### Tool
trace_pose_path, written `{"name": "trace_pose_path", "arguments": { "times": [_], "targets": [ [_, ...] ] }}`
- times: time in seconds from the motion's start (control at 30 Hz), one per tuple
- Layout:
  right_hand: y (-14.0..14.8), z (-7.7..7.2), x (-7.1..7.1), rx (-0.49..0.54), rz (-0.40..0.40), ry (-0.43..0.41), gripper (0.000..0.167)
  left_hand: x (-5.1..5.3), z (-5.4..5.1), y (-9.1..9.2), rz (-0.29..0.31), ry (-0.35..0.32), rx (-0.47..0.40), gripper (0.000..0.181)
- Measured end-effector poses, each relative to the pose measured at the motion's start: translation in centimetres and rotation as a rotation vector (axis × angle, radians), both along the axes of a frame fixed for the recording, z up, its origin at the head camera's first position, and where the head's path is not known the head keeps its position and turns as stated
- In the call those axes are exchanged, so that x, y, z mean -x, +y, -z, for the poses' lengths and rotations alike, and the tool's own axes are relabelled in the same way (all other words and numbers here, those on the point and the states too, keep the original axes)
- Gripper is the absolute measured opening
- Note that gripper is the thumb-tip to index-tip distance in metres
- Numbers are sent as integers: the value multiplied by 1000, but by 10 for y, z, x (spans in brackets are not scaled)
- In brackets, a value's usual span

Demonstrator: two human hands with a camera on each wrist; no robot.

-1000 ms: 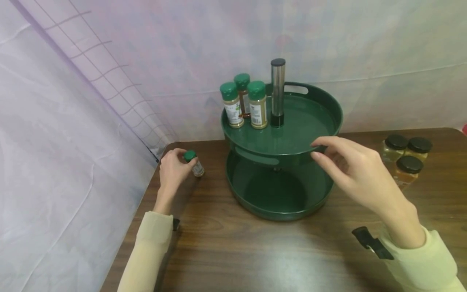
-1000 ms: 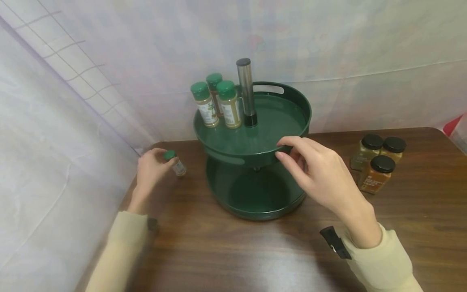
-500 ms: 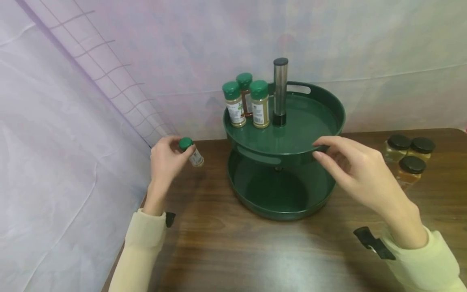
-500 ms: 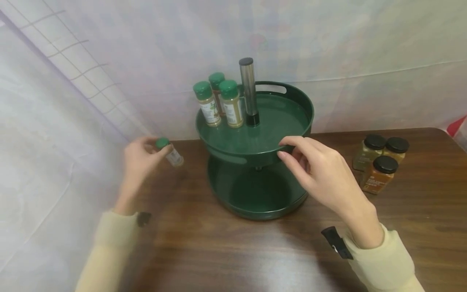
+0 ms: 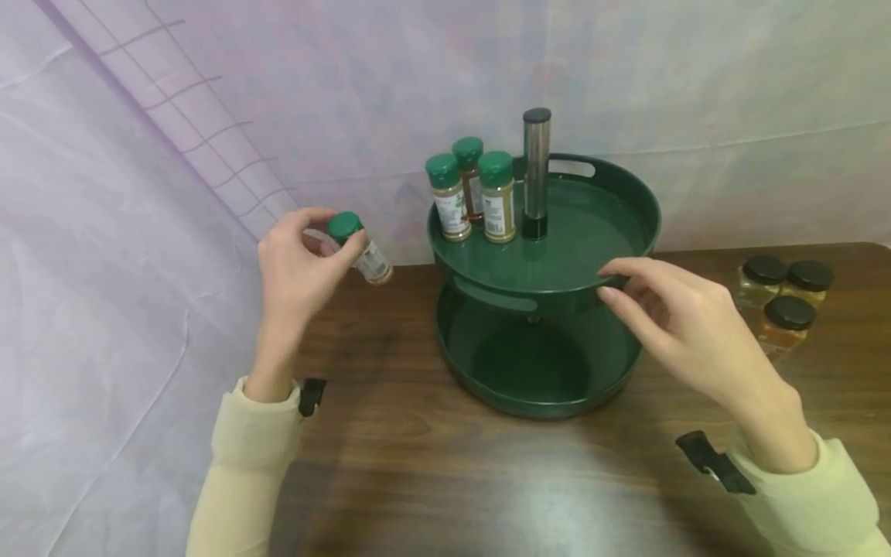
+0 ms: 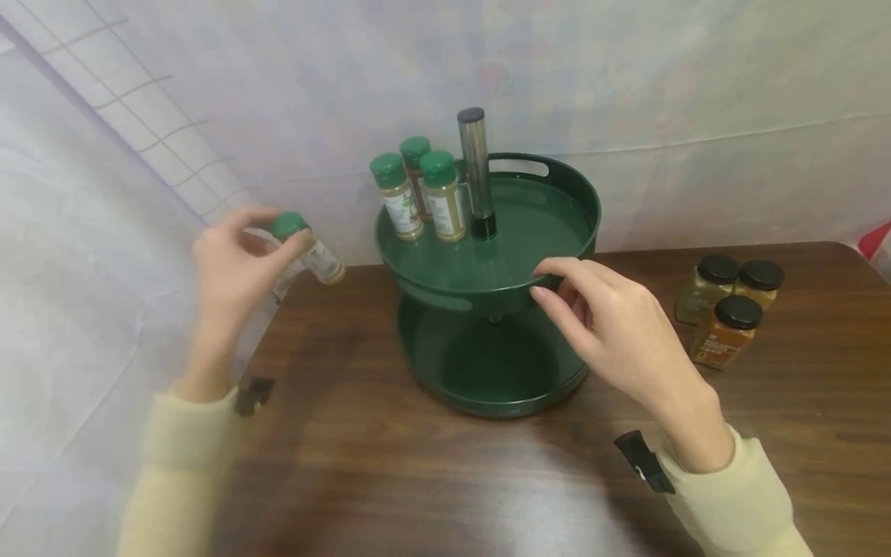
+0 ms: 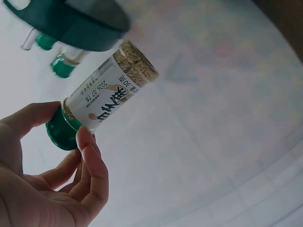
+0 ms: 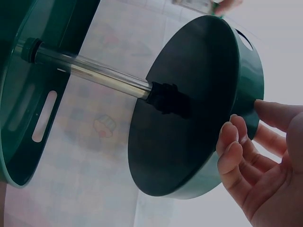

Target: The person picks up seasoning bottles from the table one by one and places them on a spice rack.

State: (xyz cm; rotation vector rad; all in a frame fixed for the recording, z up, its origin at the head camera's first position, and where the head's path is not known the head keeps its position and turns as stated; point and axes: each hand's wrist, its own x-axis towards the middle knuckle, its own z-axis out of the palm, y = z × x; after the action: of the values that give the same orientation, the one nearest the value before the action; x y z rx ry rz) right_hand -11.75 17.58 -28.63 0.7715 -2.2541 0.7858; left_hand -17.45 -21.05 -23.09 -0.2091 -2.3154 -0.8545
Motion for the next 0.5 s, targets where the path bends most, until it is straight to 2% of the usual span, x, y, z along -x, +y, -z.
{"name": "trace_pose_path", "arguments": {
  "times": [0.3,0.5],
  "targets": [
    [-1,-1,0,-4,9,-3,31,-9,-34,20,71,64,-41,33],
    [-1,0,0,-2,1,2,32,-13,-53,35,116,73,-61,33]
  ]
}}
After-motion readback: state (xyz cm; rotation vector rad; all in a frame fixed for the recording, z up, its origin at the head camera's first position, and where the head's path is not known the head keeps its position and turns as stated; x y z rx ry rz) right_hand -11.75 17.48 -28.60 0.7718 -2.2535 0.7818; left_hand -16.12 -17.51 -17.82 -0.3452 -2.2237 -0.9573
